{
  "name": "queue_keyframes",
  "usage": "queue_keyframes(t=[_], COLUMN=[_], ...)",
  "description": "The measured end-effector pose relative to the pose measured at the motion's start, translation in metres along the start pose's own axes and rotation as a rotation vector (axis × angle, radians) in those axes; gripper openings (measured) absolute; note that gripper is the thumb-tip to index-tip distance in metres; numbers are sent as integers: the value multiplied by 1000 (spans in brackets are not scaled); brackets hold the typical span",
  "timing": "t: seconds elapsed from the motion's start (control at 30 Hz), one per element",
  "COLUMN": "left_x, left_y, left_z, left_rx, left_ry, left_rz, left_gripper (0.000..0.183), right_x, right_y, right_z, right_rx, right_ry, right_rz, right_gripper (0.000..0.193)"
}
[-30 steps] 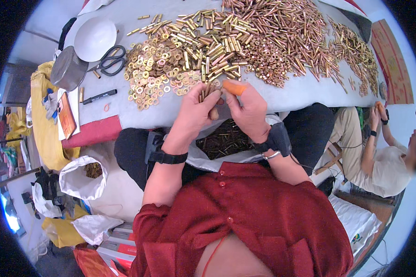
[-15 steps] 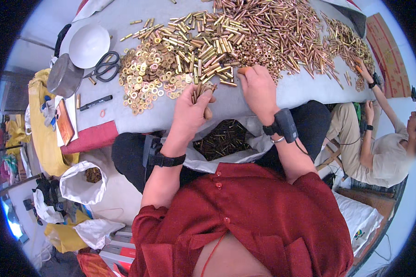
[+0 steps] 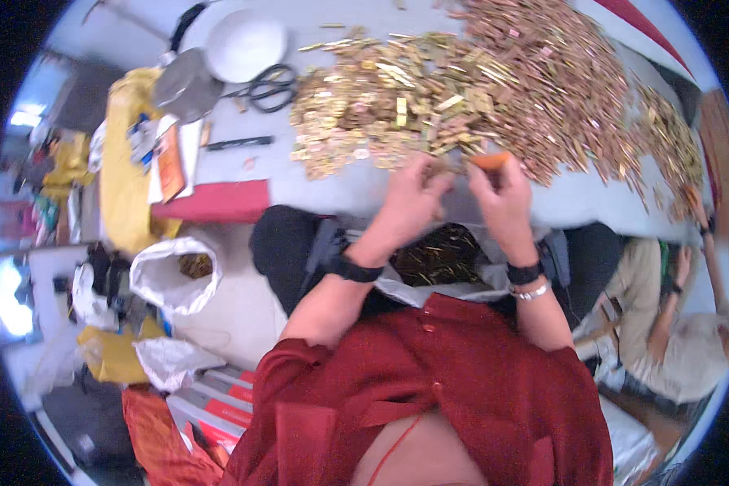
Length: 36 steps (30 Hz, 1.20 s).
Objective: Sorting and organizing small metal hardware components like washers and bullets into specific piles on a workbench.
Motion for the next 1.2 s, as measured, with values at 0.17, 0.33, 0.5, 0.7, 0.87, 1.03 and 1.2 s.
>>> queue_keyframes(t=[0.17,0.33,0.5,0.7,0.87,1.03,1.2], left_x=[5,4,15,7,1,7,3], left_y=[6,-11,-10,-4,-2,-5,-1], left_z=[3,-4,-1,-5,1,-1,1], left_rx=[12,466,463,-31,-101,-24,-75], left_ry=[6,-140,-58,40,152,57,114], left_rz=[23,340,307,-162,-475,-477,-488], left_gripper=[17,15,15,17,20,20,20], right_x=[-1,-3,-16,-5,11,15,7], right_y=[13,14,22,29,-9,24,-11], right_z=[-9,-5,2,3,-11,-10,-10], right_rx=[-13,-39,-208,-146,261,141,175], right_ry=[-4,109,116,113,311,-19,305], right_rz=[94,-11,-359,-115,882,762,997], right_gripper=[15,15,8,35,68,62,56])
Point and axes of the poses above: each hand's wrist, its own z-axis towards the middle knuckle, its own x-axis out of the palm, y = z × x, the point moved 5 cm from there along z, towards the middle knuckle, and after that the axes turned 7 degrees about -z, right-handed, at the moved point
